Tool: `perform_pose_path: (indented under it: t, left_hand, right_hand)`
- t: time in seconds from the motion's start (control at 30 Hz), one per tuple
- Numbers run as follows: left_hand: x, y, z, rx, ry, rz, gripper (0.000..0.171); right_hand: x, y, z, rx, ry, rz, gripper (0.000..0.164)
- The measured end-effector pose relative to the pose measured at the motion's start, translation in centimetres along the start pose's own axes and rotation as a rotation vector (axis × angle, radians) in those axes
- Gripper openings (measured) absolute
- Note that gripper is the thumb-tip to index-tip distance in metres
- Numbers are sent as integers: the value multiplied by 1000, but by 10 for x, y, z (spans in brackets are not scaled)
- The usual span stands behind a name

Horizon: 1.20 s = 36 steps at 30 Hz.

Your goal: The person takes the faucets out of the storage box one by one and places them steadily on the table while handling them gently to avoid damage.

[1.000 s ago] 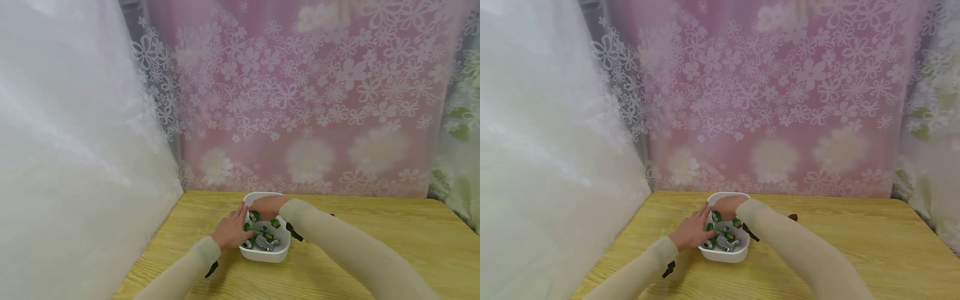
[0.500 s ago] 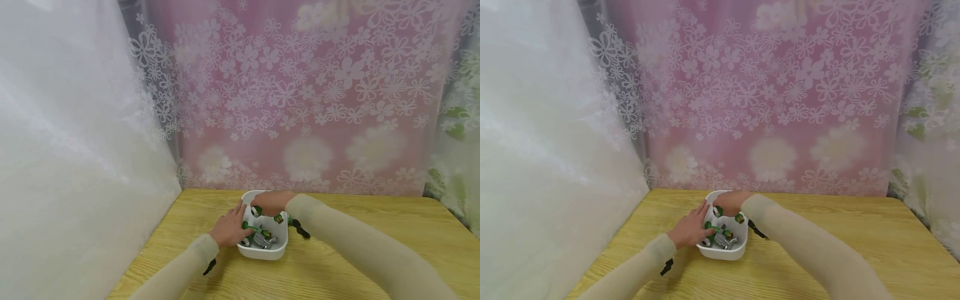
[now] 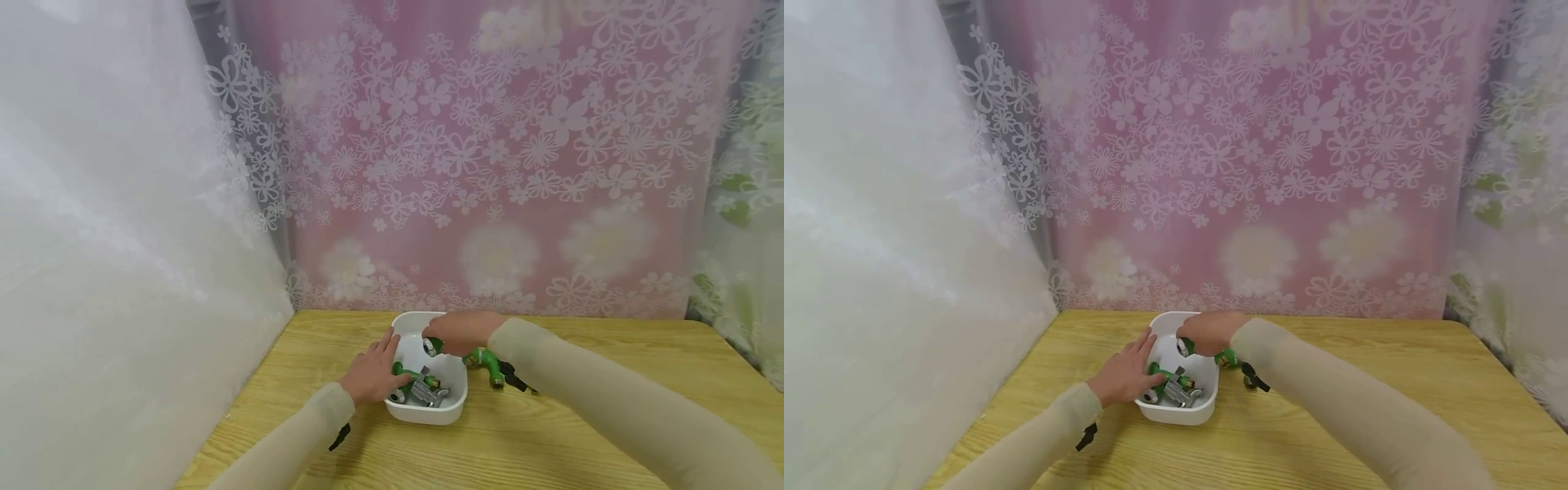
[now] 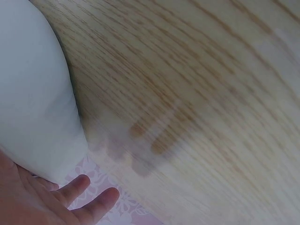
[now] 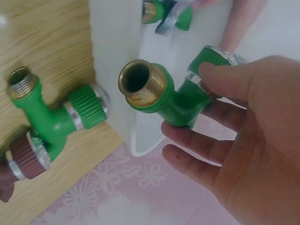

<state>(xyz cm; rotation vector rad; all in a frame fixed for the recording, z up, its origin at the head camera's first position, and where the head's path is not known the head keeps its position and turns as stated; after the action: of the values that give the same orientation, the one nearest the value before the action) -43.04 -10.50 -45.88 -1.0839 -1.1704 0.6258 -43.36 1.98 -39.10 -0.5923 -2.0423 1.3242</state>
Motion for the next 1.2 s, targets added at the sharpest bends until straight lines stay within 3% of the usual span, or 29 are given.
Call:
perform_pose_path:
  t: [0.27, 0.6, 1.2]
  left_hand:
    - [-3, 3, -4, 6, -11, -15, 94]
    - [1, -3, -9, -15, -12, -62, 93]
    - [-3, 3, 2, -9, 5, -54, 95]
  right_hand:
    - [7, 13, -19, 14, 11, 12, 42]
    - [24, 26, -41, 22, 13, 99, 44]
    - [69, 45, -82, 36, 81, 135, 45]
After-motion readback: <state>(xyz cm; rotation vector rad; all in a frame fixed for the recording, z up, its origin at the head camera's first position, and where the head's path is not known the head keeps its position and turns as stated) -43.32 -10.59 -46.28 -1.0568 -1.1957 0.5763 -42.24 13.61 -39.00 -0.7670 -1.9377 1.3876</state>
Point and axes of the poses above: each hand's wrist, its own z-axis towards the middle knuckle, its own y-axis out of the palm, x = y × z, the point moved 10 cm from there along z, towards the middle knuckle, and after that the axes turned 15 degrees about -z, right-handed, at the moved point
